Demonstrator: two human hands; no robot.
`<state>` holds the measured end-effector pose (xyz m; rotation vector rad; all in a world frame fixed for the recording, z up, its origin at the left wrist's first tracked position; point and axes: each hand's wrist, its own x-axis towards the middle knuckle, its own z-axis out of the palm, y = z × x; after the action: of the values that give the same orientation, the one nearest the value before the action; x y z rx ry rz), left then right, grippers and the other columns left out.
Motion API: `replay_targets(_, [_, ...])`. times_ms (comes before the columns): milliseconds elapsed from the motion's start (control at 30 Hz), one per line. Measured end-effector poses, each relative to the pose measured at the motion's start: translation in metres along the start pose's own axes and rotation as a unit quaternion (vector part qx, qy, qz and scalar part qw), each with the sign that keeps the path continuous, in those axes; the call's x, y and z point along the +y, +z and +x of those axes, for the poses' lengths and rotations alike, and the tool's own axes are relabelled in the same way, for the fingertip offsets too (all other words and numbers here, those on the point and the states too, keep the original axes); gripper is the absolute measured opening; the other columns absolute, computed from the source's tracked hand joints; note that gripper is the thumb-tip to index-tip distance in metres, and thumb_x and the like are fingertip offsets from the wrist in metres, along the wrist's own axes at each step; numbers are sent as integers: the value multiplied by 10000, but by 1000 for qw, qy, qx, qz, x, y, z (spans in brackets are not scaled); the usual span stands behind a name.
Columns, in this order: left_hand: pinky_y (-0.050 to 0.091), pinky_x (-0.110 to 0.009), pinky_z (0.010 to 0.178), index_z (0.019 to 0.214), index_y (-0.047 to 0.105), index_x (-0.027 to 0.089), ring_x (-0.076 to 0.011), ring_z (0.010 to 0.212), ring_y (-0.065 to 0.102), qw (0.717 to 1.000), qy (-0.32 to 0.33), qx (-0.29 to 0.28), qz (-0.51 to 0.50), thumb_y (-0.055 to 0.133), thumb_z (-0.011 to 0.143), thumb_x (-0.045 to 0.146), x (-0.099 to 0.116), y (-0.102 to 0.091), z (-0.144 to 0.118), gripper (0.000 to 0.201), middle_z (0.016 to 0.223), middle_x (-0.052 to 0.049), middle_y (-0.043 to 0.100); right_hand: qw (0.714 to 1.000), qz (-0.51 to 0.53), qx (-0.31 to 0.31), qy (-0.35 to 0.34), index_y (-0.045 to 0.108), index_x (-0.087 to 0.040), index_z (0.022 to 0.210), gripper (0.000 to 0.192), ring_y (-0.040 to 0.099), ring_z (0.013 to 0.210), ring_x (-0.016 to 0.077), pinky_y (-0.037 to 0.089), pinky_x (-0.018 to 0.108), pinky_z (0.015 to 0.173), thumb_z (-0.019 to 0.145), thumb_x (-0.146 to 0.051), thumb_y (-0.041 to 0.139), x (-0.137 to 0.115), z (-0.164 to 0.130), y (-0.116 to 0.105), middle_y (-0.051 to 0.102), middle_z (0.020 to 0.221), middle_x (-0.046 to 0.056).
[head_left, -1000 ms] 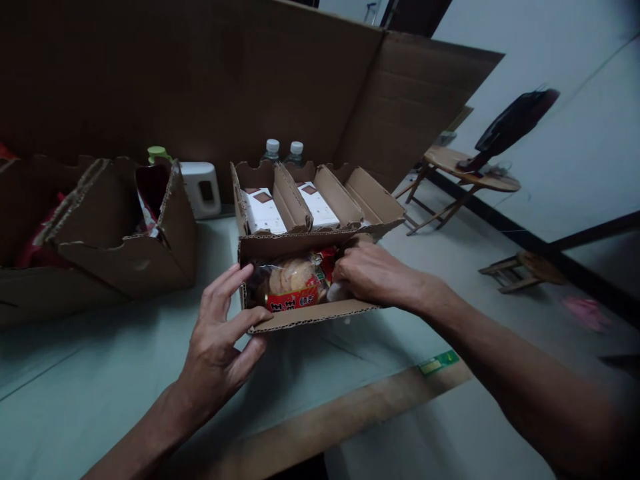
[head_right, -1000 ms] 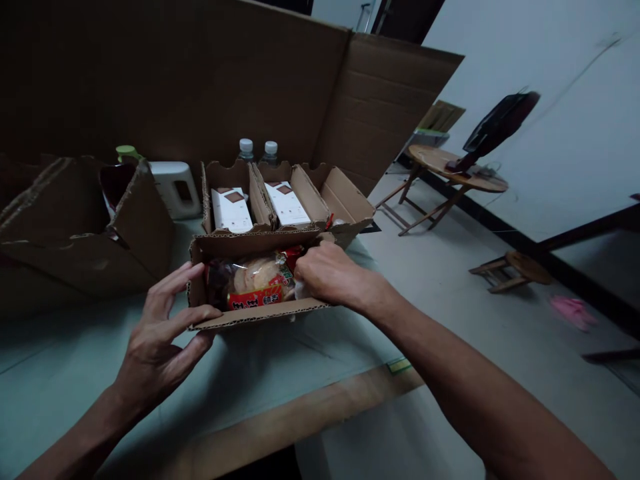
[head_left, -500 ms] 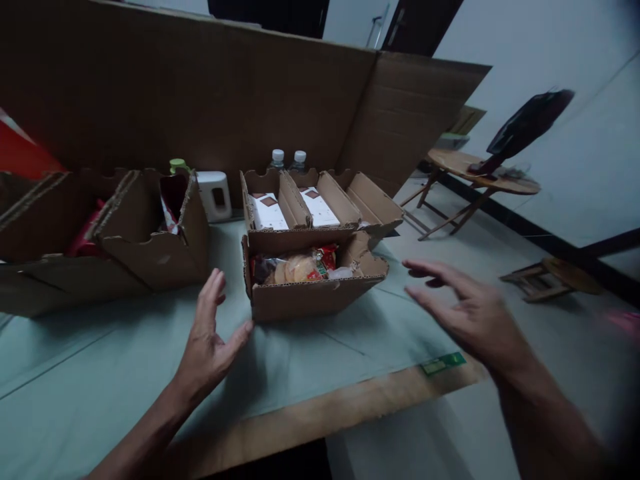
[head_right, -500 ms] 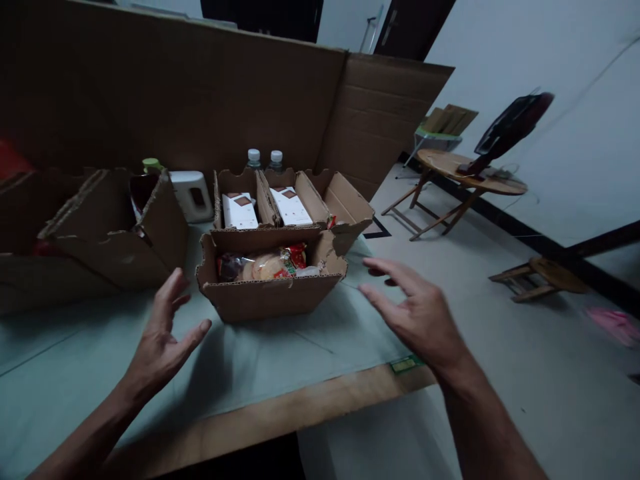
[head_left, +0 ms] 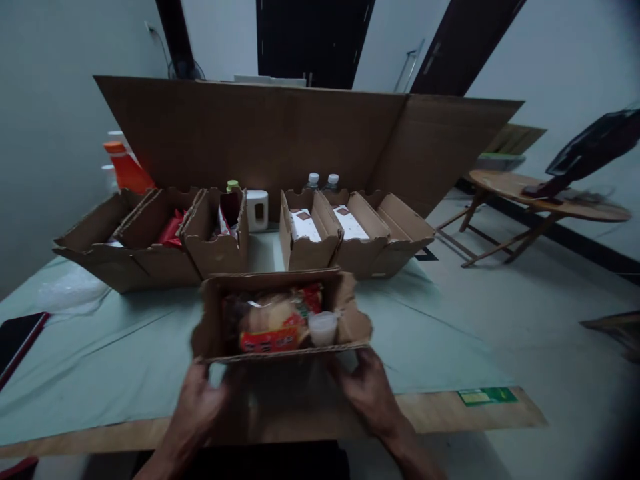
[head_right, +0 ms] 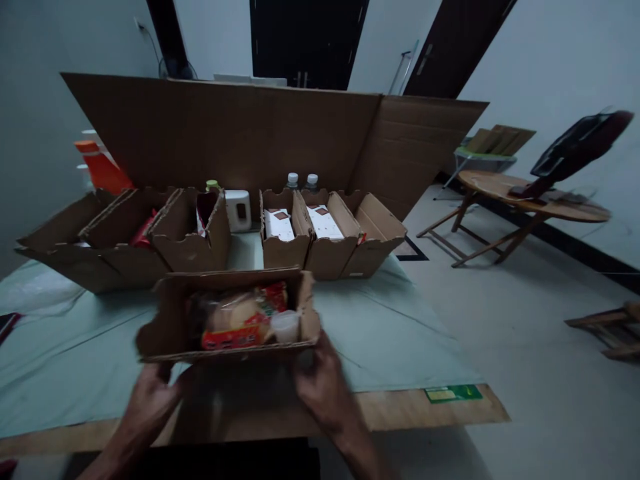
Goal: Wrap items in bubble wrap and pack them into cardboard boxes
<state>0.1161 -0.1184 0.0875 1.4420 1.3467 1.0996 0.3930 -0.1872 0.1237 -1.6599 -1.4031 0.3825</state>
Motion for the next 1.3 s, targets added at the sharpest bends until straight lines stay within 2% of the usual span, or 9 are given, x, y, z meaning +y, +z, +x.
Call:
replay_targets(133, [492,-424,1015,1222,590,194,-286,1121,631,996,8,83,33,795,723,494,16,-35,11,617,1144,-87,693,998,58,-10,-23,678,-204,1040,293,697,887,259,582,379,825,821,-397,662,-31,25,27,756,989,89])
replay_targets(267, [536,-359,914,1217,587,169,-237,1018,659,996,88,-1,-33,718,766,429,53,9,31,537,1103,-81,698,997,16,73,13,653,-194,1007,313,700,832,252,587,375,778,799,-428,656,-21,34,3,758,928,78])
replay_targets(367, [545,-376,925,1125,639,170,-253,1021,670,993,89,-54,-47,699,758,391,50,23,27,432,1036,-80,715,991,-53,122,22,662,-230,1028,309,721,879,299,606,414,770,820,-457,644,-11,-5,-8,763,925,85])
replay_targets(567, [504,-425,1048,1288,587,161,-321,1203,625,995,25,17,-94,744,676,396,2,-56,38,674,1230,-121,687,992,-43,-40,-113,621,-276,1291,411,736,1019,277,637,379,809,880,-257,610,-25,-65,28,751,1158,95])
replay_targets(700, [409,-484,1161,1495,418,216,-346,1355,521,990,23,64,-120,757,732,430,-9,-84,44,862,1431,-130,569,970,-103,-36,-216,650,-282,1255,370,708,1077,243,587,409,918,918,-150,569,-40,-15,9,741,1195,72])
replay_targets(833, [344,-562,1197,1579,270,293,-364,1426,446,989,-19,74,-126,722,805,498,-27,-68,30,920,1540,-124,469,918,-249,-23,-308,678,-209,1202,287,625,1213,279,515,467,985,946,-154,560,-65,66,-1,719,1238,115])
replay_targets(1067, [307,-526,1229,1550,336,273,-347,1472,387,996,4,88,-29,660,867,500,-60,-51,21,790,1576,-122,423,768,-512,-213,-321,776,-123,954,204,502,1361,332,308,539,1174,860,-65,603,-89,193,77,762,1103,170])
replay_targets(1167, [296,-518,1232,1523,380,236,-358,1469,387,996,-5,84,-23,655,855,515,-63,-52,23,774,1550,-136,453,760,-532,-233,-292,783,-135,773,129,554,1280,384,262,596,1179,752,-47,691,-90,211,96,784,895,159])
replay_targets(1300, [317,-489,1228,1527,373,243,-333,1465,403,996,-2,83,-31,654,867,472,-56,-51,24,753,1535,-123,475,794,-469,-218,-320,778,-125,965,235,499,1360,330,266,547,1190,829,-60,597,-94,191,74,772,1051,158])
